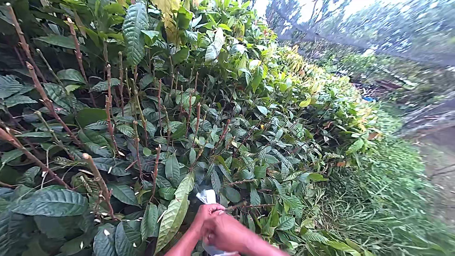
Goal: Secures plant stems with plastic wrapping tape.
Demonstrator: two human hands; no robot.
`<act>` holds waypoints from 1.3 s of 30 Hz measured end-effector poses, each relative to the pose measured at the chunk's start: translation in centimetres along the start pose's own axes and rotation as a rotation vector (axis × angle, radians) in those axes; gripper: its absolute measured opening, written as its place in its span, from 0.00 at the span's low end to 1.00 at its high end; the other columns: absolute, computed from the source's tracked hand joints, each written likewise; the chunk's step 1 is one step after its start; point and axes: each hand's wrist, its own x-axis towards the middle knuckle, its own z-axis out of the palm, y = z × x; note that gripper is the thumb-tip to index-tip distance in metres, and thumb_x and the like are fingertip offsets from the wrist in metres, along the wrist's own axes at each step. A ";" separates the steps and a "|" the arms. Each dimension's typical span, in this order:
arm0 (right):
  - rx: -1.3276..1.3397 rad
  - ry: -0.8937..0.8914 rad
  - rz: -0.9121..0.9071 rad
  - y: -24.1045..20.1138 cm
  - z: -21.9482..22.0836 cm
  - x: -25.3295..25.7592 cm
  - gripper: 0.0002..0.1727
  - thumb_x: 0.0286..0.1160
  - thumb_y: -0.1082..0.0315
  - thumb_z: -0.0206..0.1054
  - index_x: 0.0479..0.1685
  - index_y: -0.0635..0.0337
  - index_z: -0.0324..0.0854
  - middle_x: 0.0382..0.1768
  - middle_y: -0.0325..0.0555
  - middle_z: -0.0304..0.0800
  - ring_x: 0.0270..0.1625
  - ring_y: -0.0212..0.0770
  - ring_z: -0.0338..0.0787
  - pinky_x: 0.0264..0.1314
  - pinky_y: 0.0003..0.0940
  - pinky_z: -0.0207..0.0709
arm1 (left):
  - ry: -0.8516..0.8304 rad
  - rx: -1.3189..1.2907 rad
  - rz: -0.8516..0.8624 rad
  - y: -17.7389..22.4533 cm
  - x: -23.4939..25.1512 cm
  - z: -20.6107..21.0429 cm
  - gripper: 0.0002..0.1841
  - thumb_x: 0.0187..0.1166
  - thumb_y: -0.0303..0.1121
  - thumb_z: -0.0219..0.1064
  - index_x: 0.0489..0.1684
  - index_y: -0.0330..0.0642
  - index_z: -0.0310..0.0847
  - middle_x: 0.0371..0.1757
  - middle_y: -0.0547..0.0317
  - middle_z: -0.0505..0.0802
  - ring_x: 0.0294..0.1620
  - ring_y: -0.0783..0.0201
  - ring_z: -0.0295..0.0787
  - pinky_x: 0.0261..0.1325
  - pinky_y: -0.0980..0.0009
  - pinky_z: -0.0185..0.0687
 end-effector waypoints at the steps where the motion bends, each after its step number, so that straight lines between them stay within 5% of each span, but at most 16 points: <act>1: 0.035 0.012 0.000 0.5 -1.8 0.8 0.17 0.77 0.69 0.69 0.64 0.59 0.86 0.55 0.57 0.93 0.58 0.59 0.92 0.65 0.67 0.80 | -0.011 0.020 0.066 -0.1 -0.8 0.5 0.12 0.77 0.27 0.65 0.50 0.27 0.88 0.48 0.49 0.94 0.52 0.66 0.90 0.64 0.66 0.82; 4: -0.120 0.054 0.125 2.6 -6.8 1.4 0.28 0.81 0.73 0.60 0.83 0.53 0.71 0.71 0.54 0.87 0.73 0.57 0.86 0.74 0.64 0.75 | -0.196 0.310 0.185 -1.2 -1.5 -0.4 0.14 0.85 0.28 0.62 0.58 0.31 0.90 0.62 0.46 0.94 0.65 0.58 0.91 0.77 0.59 0.79; 7: -0.490 0.078 0.285 3.1 -6.2 0.2 0.20 0.87 0.72 0.52 0.75 0.57 0.74 0.59 0.64 0.89 0.68 0.68 0.85 0.61 0.67 0.80 | -0.106 0.257 0.128 -1.7 -2.6 -2.5 0.10 0.77 0.29 0.70 0.49 0.36 0.92 0.55 0.51 0.95 0.53 0.63 0.94 0.66 0.62 0.87; 9: -0.572 0.070 0.307 3.4 -4.5 -0.4 0.17 0.86 0.74 0.52 0.67 0.61 0.80 0.55 0.64 0.90 0.70 0.67 0.84 0.67 0.63 0.76 | 0.026 0.125 0.096 -2.1 -3.0 -3.8 0.07 0.73 0.29 0.74 0.42 0.37 0.93 0.47 0.57 0.97 0.46 0.69 0.94 0.58 0.67 0.90; 13: -0.399 0.040 0.228 0.5 -0.9 -2.2 0.17 0.85 0.72 0.55 0.66 0.61 0.82 0.53 0.67 0.90 0.62 0.71 0.88 0.61 0.70 0.79 | 0.188 -0.104 -0.042 -0.8 -2.4 -4.1 0.05 0.73 0.25 0.74 0.41 0.34 0.89 0.36 0.55 0.96 0.37 0.66 0.96 0.50 0.66 0.94; 15: -0.220 0.014 0.049 -1.6 0.8 -2.6 0.16 0.85 0.68 0.59 0.66 0.58 0.84 0.51 0.64 0.93 0.57 0.67 0.92 0.58 0.69 0.81 | 0.170 0.028 -0.034 0.1 -2.1 -3.3 0.06 0.76 0.28 0.72 0.43 0.34 0.90 0.36 0.55 0.96 0.35 0.65 0.95 0.49 0.65 0.93; 18: 0.084 0.156 -0.044 -0.4 -2.9 -1.5 0.19 0.81 0.69 0.66 0.69 0.59 0.83 0.57 0.56 0.93 0.59 0.53 0.93 0.68 0.57 0.83 | -0.077 0.438 0.095 1.2 -3.1 -1.9 0.16 0.79 0.34 0.66 0.57 0.32 0.88 0.54 0.42 0.94 0.59 0.49 0.92 0.71 0.47 0.81; 20: -0.138 0.172 0.153 2.1 -6.0 -1.5 0.23 0.85 0.69 0.59 0.79 0.56 0.73 0.66 0.56 0.88 0.68 0.55 0.88 0.71 0.57 0.79 | -0.106 0.454 0.177 -0.4 -3.3 -2.3 0.12 0.79 0.33 0.68 0.49 0.36 0.92 0.49 0.47 0.96 0.53 0.54 0.94 0.65 0.50 0.85; 23: -0.354 0.108 0.252 0.1 -2.8 -3.2 0.19 0.84 0.72 0.58 0.71 0.61 0.78 0.57 0.73 0.86 0.62 0.74 0.87 0.59 0.72 0.79 | 0.081 0.146 0.101 0.0 -2.8 -3.7 0.10 0.77 0.31 0.73 0.48 0.35 0.89 0.43 0.54 0.96 0.42 0.65 0.96 0.54 0.64 0.94; 26: -0.081 0.106 0.040 -2.3 -1.5 -2.9 0.17 0.83 0.67 0.63 0.66 0.58 0.84 0.51 0.61 0.93 0.57 0.61 0.92 0.61 0.65 0.82 | 0.053 0.281 0.119 1.1 -2.8 -2.6 0.13 0.74 0.34 0.70 0.46 0.33 0.91 0.43 0.48 0.96 0.47 0.58 0.94 0.59 0.55 0.87; 28: 0.016 0.140 0.037 0.6 -4.7 -1.6 0.22 0.83 0.70 0.63 0.75 0.57 0.78 0.63 0.56 0.90 0.66 0.54 0.90 0.71 0.58 0.81 | -0.067 0.354 0.124 1.0 -3.2 -2.2 0.12 0.77 0.33 0.70 0.49 0.34 0.91 0.47 0.47 0.96 0.52 0.55 0.93 0.65 0.50 0.85; 32: -0.301 0.150 0.219 0.5 -2.0 -2.7 0.21 0.80 0.72 0.63 0.71 0.57 0.80 0.58 0.69 0.87 0.63 0.71 0.87 0.61 0.71 0.79 | 0.050 0.105 0.027 1.4 -2.7 -3.7 0.08 0.76 0.29 0.73 0.45 0.36 0.89 0.42 0.55 0.96 0.40 0.66 0.96 0.52 0.65 0.94; 34: -0.202 0.132 0.110 -2.0 -0.8 -2.9 0.17 0.82 0.68 0.62 0.67 0.57 0.82 0.52 0.63 0.92 0.58 0.65 0.91 0.59 0.67 0.82 | 0.032 0.229 0.007 2.4 -2.6 -3.2 0.08 0.74 0.30 0.72 0.43 0.35 0.90 0.42 0.52 0.96 0.44 0.62 0.94 0.57 0.60 0.89; 36: 0.031 0.115 0.041 -0.2 -3.7 -1.4 0.20 0.82 0.71 0.64 0.72 0.59 0.81 0.61 0.57 0.91 0.65 0.56 0.90 0.70 0.60 0.80 | -0.066 0.393 0.056 2.5 -2.9 -2.3 0.12 0.75 0.34 0.72 0.44 0.33 0.91 0.43 0.44 0.96 0.50 0.51 0.94 0.63 0.47 0.85; 38: 0.043 0.039 0.101 4.2 -5.8 -0.3 0.25 0.85 0.74 0.58 0.82 0.59 0.71 0.74 0.57 0.83 0.76 0.54 0.83 0.78 0.58 0.74 | -0.059 0.403 0.170 1.0 -3.2 -2.3 0.12 0.77 0.37 0.72 0.40 0.36 0.92 0.40 0.50 0.96 0.44 0.58 0.94 0.58 0.53 0.88; 39: -0.065 0.035 0.153 5.4 -5.3 -0.2 0.26 0.82 0.74 0.59 0.80 0.57 0.73 0.70 0.60 0.85 0.74 0.61 0.84 0.74 0.65 0.75 | 0.009 0.371 0.210 0.4 -3.0 -2.8 0.11 0.76 0.38 0.72 0.38 0.38 0.92 0.37 0.54 0.96 0.40 0.63 0.94 0.53 0.58 0.89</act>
